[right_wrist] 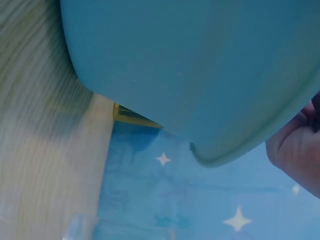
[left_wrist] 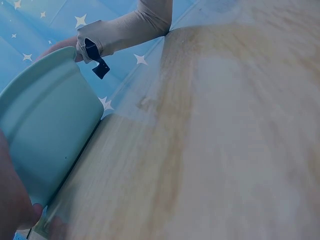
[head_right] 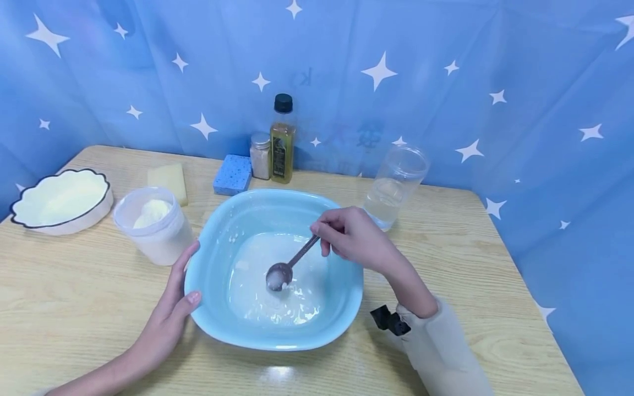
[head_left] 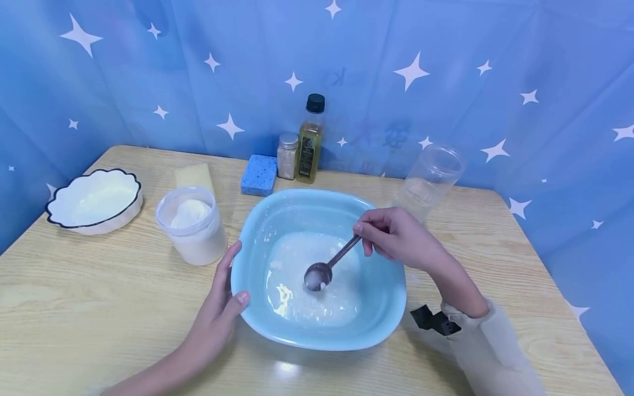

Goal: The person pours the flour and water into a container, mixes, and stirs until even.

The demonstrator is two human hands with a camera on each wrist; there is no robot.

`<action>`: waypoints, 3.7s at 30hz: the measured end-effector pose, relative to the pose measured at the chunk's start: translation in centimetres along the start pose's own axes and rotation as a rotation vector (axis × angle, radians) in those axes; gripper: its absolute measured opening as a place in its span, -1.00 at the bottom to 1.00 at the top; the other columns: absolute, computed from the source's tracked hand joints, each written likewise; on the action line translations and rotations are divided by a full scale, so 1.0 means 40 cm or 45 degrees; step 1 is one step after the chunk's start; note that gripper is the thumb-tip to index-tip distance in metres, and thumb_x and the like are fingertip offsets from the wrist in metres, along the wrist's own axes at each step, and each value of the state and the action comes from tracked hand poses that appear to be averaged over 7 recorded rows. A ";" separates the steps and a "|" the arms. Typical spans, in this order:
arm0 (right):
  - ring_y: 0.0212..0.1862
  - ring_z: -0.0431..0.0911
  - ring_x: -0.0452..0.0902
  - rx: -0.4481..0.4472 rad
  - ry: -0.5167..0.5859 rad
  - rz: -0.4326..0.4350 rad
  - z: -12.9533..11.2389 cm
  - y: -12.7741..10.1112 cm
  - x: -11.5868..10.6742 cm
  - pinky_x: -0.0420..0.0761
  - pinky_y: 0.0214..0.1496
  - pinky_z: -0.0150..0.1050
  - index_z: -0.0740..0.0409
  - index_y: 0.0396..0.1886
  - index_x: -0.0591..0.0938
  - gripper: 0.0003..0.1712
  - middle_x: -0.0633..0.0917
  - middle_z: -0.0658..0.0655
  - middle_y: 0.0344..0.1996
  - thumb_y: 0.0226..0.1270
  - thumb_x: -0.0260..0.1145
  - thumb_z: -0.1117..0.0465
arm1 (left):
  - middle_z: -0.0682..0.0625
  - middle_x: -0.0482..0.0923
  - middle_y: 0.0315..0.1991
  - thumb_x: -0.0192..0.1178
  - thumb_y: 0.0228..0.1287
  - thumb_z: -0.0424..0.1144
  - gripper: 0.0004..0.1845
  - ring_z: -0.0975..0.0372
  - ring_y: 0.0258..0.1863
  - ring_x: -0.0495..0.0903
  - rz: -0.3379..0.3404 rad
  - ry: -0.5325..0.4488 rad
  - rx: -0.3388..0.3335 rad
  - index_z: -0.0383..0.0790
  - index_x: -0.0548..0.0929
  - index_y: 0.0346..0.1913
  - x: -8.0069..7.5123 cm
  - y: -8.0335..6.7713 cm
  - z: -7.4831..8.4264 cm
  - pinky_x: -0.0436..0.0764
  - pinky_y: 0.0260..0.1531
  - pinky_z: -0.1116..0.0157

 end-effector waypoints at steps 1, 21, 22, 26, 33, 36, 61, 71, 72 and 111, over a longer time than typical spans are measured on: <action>-0.78 -0.19 0.16 -0.062 -0.049 0.040 -0.009 -0.001 0.002 0.14 -0.78 -0.37 0.10 -0.40 0.62 -0.80 0.55 0.11 -0.67 0.39 0.14 0.17 | -0.02 -0.10 0.44 -0.09 0.36 -0.41 -0.28 0.00 0.28 0.16 0.001 -0.001 0.001 0.13 -0.09 0.46 0.000 0.000 0.001 0.36 0.09 0.42; -0.68 -0.34 0.28 -0.292 -0.596 0.093 -0.052 -0.020 -0.010 0.36 -0.61 -0.38 0.06 -0.44 0.64 -0.87 0.50 -0.12 -0.72 0.30 0.23 0.28 | -0.03 -0.10 0.43 -0.09 0.36 -0.41 -0.27 -0.03 0.28 0.16 0.003 -0.014 0.001 0.15 -0.09 0.46 -0.005 0.003 0.000 0.40 0.06 0.39; -0.68 -0.33 0.28 -0.268 -0.580 0.042 -0.047 -0.020 -0.008 0.37 -0.59 -0.38 0.04 -0.46 0.63 -0.85 0.50 -0.12 -0.73 0.31 0.22 0.27 | -0.03 -0.10 0.44 -0.09 0.36 -0.41 -0.27 -0.03 0.28 0.15 0.003 -0.011 -0.001 0.15 -0.10 0.46 -0.005 0.002 0.000 0.39 0.07 0.40; -0.70 -0.29 0.23 -0.153 -0.472 -0.170 -0.032 -0.022 0.005 0.32 -0.60 -0.37 0.01 -0.51 0.58 -0.78 0.49 -0.10 -0.73 0.37 0.15 0.24 | -0.01 -0.13 0.45 -0.09 0.37 -0.38 -0.28 -0.02 0.31 0.10 0.006 0.020 -0.008 0.17 -0.09 0.46 -0.006 -0.003 0.000 0.34 0.09 0.41; -0.77 -0.21 0.27 0.042 -0.144 -0.364 -0.004 -0.006 0.030 0.36 -0.72 -0.35 0.13 -0.49 0.58 -0.72 0.54 0.11 -0.69 0.43 0.07 0.21 | 0.00 -0.14 0.45 -0.10 0.38 -0.37 -0.29 -0.05 0.30 0.12 -0.006 0.004 -0.017 0.18 -0.10 0.46 -0.006 -0.006 -0.004 0.40 0.05 0.38; -0.79 -0.15 0.30 0.090 -0.004 -0.337 0.011 0.001 0.023 0.39 -0.77 -0.31 0.22 -0.43 0.59 -0.72 0.55 0.22 -0.65 0.44 0.05 0.21 | -0.01 -0.14 0.45 -0.10 0.38 -0.37 -0.29 -0.06 0.29 0.14 -0.010 -0.005 -0.013 0.17 -0.10 0.46 -0.005 -0.005 -0.005 0.41 0.04 0.37; -0.67 -0.22 0.35 -0.255 -0.343 0.177 -0.047 -0.039 -0.041 0.36 -0.68 -0.37 0.10 -0.31 0.68 -0.89 0.60 -0.11 -0.59 0.31 0.21 0.29 | 0.00 -0.14 0.45 -0.10 0.38 -0.37 -0.29 -0.02 0.31 0.11 -0.020 0.014 0.000 0.17 -0.10 0.46 0.000 0.000 -0.002 0.32 0.11 0.41; -0.71 -0.25 0.22 -0.041 -0.285 -0.336 0.011 -0.017 0.002 0.27 -0.65 -0.38 0.11 -0.46 0.57 -0.77 0.54 -0.04 -0.68 0.41 0.09 0.25 | -0.04 -0.13 0.44 -0.08 0.37 -0.41 -0.27 -0.05 0.30 0.12 -0.020 -0.028 -0.008 0.15 -0.10 0.46 0.000 -0.002 -0.004 0.40 0.06 0.37; -0.71 -0.25 0.22 -0.027 -0.225 -0.391 0.015 -0.016 0.008 0.26 -0.66 -0.39 0.14 -0.46 0.57 -0.76 0.54 0.00 -0.68 0.42 0.07 0.24 | -0.04 -0.12 0.44 -0.08 0.37 -0.41 -0.27 -0.05 0.29 0.13 -0.022 -0.035 -0.010 0.15 -0.10 0.46 0.000 -0.003 -0.004 0.42 0.04 0.36; -0.71 -0.30 0.33 -0.153 -0.420 -0.199 -0.039 -0.046 -0.020 0.42 -0.64 -0.37 0.03 -0.40 0.59 -0.83 0.53 -0.07 -0.64 0.39 0.11 0.27 | -0.04 -0.10 0.43 -0.09 0.36 -0.43 -0.27 -0.04 0.29 0.14 -0.028 -0.078 0.002 0.12 -0.10 0.47 0.001 0.000 0.004 0.45 0.03 0.34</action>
Point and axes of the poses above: each hand's wrist, its own y-axis towards the middle knuckle, its own x-axis out of the palm, z = x × y, the point moved 3 cm from there along y, towards the middle knuckle
